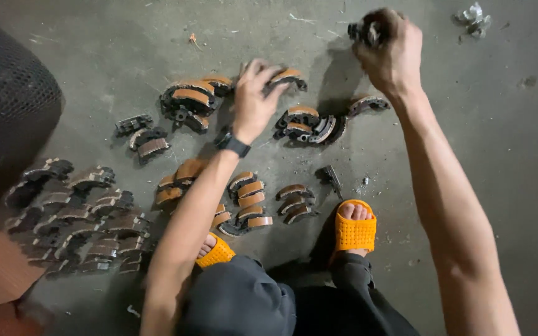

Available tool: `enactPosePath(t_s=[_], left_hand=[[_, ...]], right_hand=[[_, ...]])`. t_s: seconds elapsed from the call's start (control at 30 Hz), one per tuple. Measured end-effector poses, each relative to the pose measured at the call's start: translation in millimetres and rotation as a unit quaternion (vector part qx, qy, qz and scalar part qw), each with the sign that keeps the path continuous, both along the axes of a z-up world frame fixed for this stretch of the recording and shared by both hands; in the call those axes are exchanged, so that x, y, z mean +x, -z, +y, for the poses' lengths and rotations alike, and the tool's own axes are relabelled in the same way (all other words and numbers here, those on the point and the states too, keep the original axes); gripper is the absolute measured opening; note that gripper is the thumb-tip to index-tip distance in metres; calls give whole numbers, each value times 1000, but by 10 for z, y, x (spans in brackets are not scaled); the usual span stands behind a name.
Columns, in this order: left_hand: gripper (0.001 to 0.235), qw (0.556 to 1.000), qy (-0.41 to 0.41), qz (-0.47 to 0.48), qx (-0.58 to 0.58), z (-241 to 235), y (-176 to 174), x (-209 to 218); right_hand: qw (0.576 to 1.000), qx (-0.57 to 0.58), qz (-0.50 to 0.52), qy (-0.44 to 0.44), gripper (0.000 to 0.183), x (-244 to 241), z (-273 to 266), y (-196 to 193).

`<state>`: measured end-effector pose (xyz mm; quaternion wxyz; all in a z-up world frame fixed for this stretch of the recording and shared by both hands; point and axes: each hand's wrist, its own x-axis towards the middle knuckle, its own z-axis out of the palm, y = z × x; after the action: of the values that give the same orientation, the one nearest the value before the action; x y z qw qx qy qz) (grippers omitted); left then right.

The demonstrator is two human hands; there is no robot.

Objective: The person sits on the floor and assembles brake shoes with metal hardware. They pick up individual components, fit them together, and place the assembled units into a black plastic basket.

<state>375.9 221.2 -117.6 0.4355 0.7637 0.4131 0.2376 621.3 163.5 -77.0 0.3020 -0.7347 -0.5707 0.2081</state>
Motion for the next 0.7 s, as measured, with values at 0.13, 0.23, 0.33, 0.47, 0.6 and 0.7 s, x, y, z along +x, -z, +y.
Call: enactPosePath(t_s=[0.13, 0.23, 0.33, 0.47, 0.6, 0.7], left_hand=[[34, 982, 39, 106, 152, -53, 129, 18], [21, 974, 50, 78, 207, -212, -99, -61], [31, 963, 131, 21, 235, -529, -164, -113], [28, 921, 272, 122, 252, -761, -251, -107], [11, 932, 244, 95, 250, -901, -61, -117], [10, 977, 209, 19, 34, -1100, -194, -145]], right_hand=[[999, 10, -33, -30, 24, -167, 246, 27], [995, -21, 47, -88, 25, -367, 295, -74], [984, -18, 159, -78, 21, -404, 99, -252], [977, -15, 195, 84, 11, -250, -463, -353], [969, 25, 167, 180, 7, -481, -1104, -483], [930, -21, 304, 205, 3, -924, -1397, -680]])
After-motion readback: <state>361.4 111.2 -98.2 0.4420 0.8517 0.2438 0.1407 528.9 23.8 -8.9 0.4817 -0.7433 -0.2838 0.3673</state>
